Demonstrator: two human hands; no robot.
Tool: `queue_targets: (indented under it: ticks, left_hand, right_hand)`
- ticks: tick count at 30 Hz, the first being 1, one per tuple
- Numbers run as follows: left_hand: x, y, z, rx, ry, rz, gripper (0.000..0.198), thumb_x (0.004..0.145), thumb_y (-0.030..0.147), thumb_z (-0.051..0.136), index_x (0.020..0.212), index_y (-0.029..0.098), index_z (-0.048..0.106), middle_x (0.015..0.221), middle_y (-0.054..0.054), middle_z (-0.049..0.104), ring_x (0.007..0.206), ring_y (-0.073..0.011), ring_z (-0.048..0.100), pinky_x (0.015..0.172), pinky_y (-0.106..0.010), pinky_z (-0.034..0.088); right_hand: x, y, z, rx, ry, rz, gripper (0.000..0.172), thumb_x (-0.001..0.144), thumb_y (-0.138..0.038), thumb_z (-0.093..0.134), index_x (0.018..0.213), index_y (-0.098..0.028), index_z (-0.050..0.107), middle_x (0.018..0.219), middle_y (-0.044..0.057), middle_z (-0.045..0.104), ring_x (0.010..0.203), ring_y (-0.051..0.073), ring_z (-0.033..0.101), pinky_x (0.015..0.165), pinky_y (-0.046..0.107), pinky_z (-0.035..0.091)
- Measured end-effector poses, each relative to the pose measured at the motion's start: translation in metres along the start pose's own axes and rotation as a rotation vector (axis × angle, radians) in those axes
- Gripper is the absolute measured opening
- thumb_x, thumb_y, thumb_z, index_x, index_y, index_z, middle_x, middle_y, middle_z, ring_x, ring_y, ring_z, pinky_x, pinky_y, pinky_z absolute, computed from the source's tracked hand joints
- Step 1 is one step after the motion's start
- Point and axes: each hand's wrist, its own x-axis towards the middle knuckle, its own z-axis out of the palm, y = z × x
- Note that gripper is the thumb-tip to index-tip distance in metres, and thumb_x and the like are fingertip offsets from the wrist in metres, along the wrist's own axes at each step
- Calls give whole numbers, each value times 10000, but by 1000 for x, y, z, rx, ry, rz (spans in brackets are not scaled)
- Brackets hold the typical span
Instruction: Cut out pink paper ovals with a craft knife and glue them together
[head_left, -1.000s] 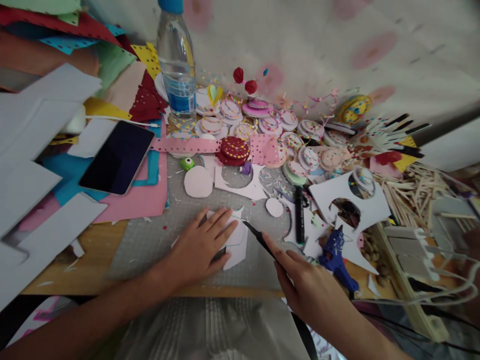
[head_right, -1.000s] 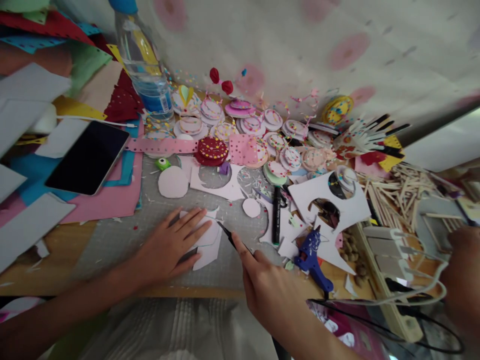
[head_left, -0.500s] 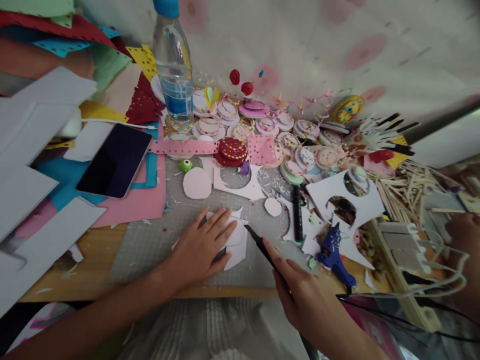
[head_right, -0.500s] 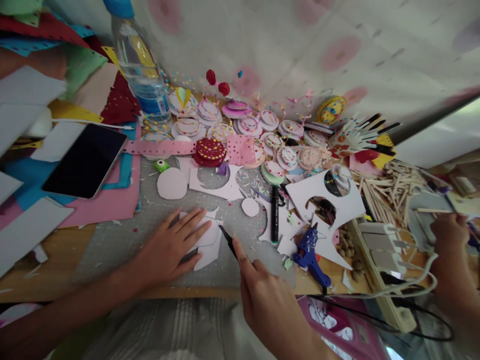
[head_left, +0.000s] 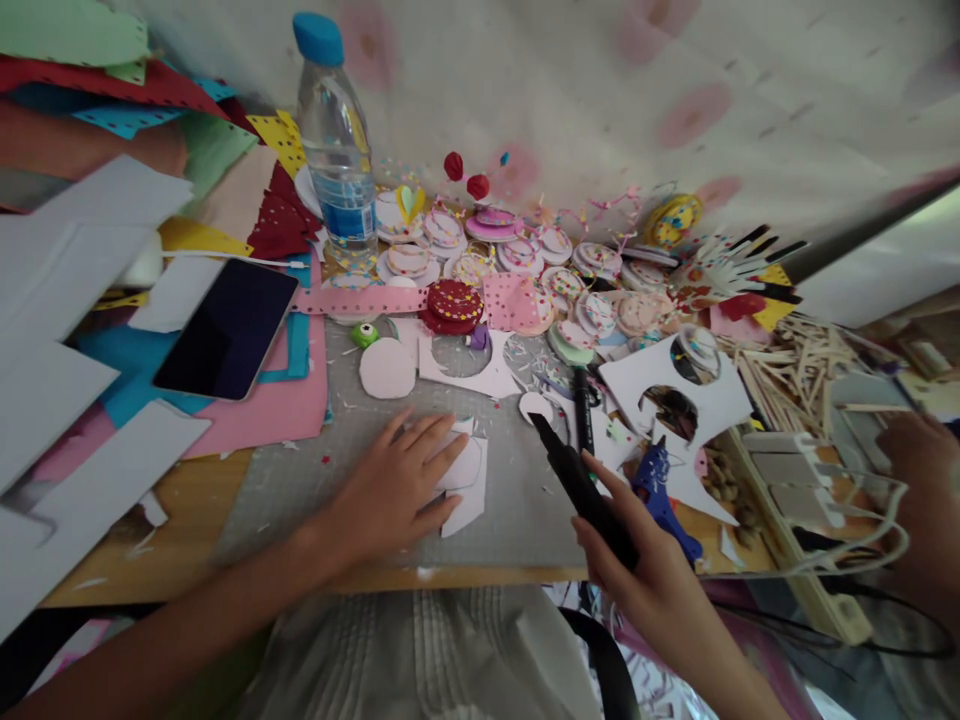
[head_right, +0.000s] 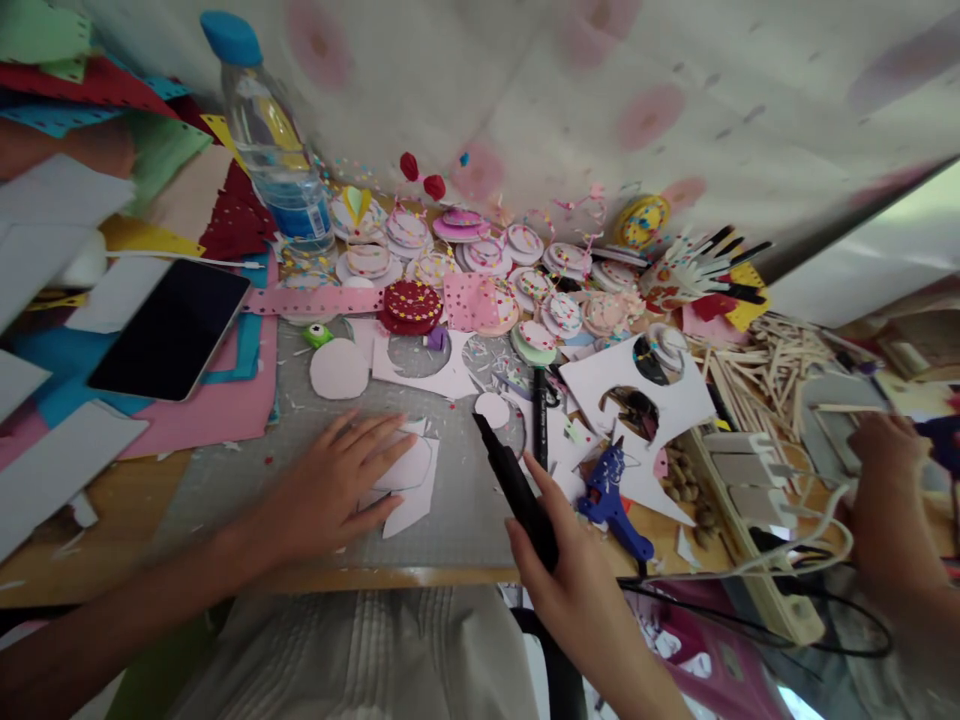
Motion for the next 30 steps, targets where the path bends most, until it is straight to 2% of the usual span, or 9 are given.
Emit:
queue_targets:
  ticks: [4, 9, 11, 13, 16, 19, 22, 26, 30]
  left_hand:
    - [14, -7, -9, -3, -31, 19, 653, 843, 451, 633, 1375, 116, 459, 1327, -169, 551, 1263, -308, 457, 1140, -515, 208]
    - [26, -12, -16, -103, -56, -27, 705, 687, 379, 811, 1272, 135, 502, 1145, -115, 571, 1095, -291, 530, 963, -442, 437]
    - [26, -10, -19, -196, -37, -72, 672, 680, 320, 819, 1242, 157, 489, 1144, -96, 549, 1082, -272, 540, 927, -414, 468]
    - [24, -5, -24, -299, -24, -98, 601, 712, 236, 785, 1223, 186, 473, 1154, -74, 538, 1087, -243, 551, 930, -387, 475]
    - [22, 4, -37, -419, -10, -130, 481, 770, 147, 687, 1195, 221, 474, 1144, -49, 549, 1068, -206, 569, 905, -349, 487]
    - [22, 11, -55, -480, -20, -179, 415, 791, 153, 623, 1181, 229, 502, 1089, -28, 595, 1002, -192, 593, 862, -331, 488]
    - [23, 11, -73, -550, -144, -302, 398, 761, 277, 683, 1140, 222, 576, 990, -8, 647, 854, -184, 609, 737, -291, 478]
    - [24, 7, -83, -753, -429, -414, 344, 715, 507, 710, 780, 175, 644, 696, 31, 579, 639, -143, 542, 511, -212, 360]
    - [26, 12, -82, -844, -489, -466, 384, 692, 514, 719, 657, 161, 573, 606, 55, 463, 559, -104, 448, 462, -195, 274]
  right_hand:
    - [13, 7, 22, -41, 25, -38, 525, 961, -304, 399, 1453, -153, 296, 1283, 191, 572, 1118, 280, 599, 892, 439, 507]
    - [29, 13, 44, -195, 135, -142, 466, 957, -232, 387, 1407, -111, 374, 1127, 192, 559, 1042, 311, 554, 884, 509, 470]
    - [34, 8, 47, -222, 254, -167, 414, 947, -248, 436, 1346, -138, 463, 1139, 188, 539, 1057, 328, 513, 904, 549, 434]
    - [38, -3, 48, -106, 300, -192, 357, 943, -263, 471, 1285, -169, 517, 1171, 170, 532, 1078, 310, 501, 926, 525, 424]
    - [46, -20, 48, 303, 117, -180, 260, 948, -306, 493, 1158, -178, 576, 1020, 103, 605, 905, 218, 575, 809, 369, 491]
    - [52, -35, 46, 617, -115, -93, 238, 926, -393, 537, 879, -179, 629, 753, 21, 599, 681, 151, 545, 618, 258, 461]
    - [53, -45, 38, 743, -197, -58, 285, 880, -426, 605, 746, -175, 625, 672, -6, 557, 635, 131, 501, 575, 238, 413]
    - [50, -54, 25, 880, -323, -29, 273, 850, -435, 643, 774, -173, 643, 674, -14, 562, 607, 118, 491, 572, 239, 414]
    - [48, -55, 20, 954, -398, 10, 298, 843, -431, 655, 711, -173, 585, 637, -33, 509, 555, 96, 427, 522, 230, 346]
